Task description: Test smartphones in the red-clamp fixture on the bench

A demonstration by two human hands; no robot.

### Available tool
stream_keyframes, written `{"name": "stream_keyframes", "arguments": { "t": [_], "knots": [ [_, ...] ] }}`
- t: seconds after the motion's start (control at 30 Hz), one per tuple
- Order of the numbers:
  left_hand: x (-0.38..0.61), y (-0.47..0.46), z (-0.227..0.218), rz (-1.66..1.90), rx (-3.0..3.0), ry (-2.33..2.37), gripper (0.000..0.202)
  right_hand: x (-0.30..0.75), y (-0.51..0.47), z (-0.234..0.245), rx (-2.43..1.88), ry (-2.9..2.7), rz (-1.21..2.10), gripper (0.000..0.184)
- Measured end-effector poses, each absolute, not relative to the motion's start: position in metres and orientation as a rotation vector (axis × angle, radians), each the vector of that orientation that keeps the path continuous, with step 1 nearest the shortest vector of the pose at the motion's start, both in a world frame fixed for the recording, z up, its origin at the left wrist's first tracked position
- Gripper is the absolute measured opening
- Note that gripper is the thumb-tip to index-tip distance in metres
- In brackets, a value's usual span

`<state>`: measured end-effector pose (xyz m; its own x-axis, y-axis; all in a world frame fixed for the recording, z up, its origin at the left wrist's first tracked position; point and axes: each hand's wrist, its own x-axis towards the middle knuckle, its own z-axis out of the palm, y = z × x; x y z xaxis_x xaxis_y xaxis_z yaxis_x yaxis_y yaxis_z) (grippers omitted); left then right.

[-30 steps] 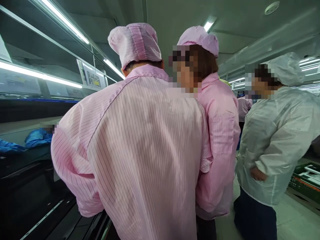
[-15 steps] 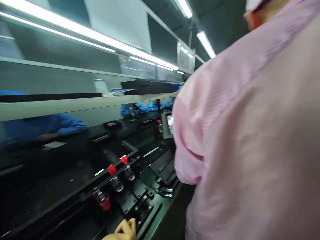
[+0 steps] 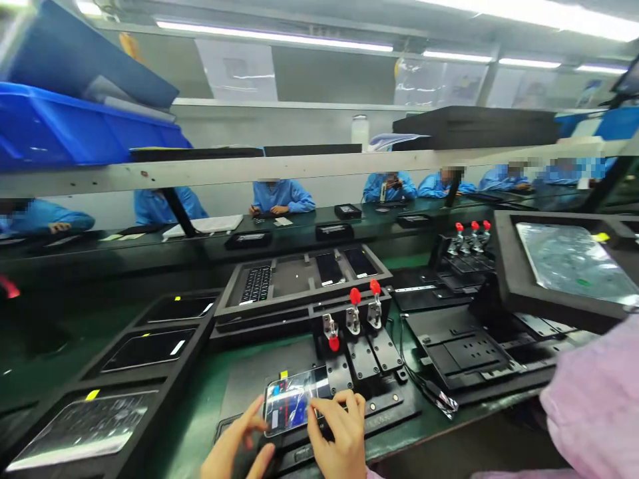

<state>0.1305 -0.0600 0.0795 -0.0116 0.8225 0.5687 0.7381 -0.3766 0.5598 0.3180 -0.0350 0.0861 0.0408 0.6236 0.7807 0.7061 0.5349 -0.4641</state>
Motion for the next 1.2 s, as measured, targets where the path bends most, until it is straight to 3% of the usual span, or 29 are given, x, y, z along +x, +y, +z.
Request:
{"name": "stream_keyframes", "arguments": {
  "t": [0.1, 0.3, 0.4, 0.57, 0.8, 0.97, 1.2],
  "knots": [
    [0.145, -0.055, 0.093, 1.141, 2.350, 1.482, 0.053, 0.312, -0.038, 0.087, -1.063, -1.766, -0.070, 0.014],
    [0.159, -0.048, 0.101, 1.194, 2.251, 1.632, 0.019, 0.324, -0.036, 0.104, -0.901, -1.881, 0.005, 0.018],
    [0.159, -0.048, 0.094, 1.325, 2.052, 1.827, 0.020, 0.346, -0.021, 0.123, -0.906, -1.756, -0.040, 0.026],
    [0.160, -0.049, 0.079, 1.397, 1.670, 2.042, 0.026, 0.365, 0.018, 0.148, -1.264, -1.785, -0.219, 0.045],
    [0.159, -0.049, 0.062, 1.340, 1.524, 2.109, 0.030, 0.347, 0.035, 0.143, -1.337, -1.955, -0.410, 0.035],
    [0.166, -0.048, 0.065, 1.353, 1.443, 1.988, 0.031, 0.344, 0.033, 0.142, -1.426, -1.995, -0.377, 0.048],
    [0.177, -0.047, 0.071, 1.478, 1.272, 1.923, 0.037, 0.349, 0.035, 0.174, -1.228, -1.831, -0.011, 0.036]
  ]
}}
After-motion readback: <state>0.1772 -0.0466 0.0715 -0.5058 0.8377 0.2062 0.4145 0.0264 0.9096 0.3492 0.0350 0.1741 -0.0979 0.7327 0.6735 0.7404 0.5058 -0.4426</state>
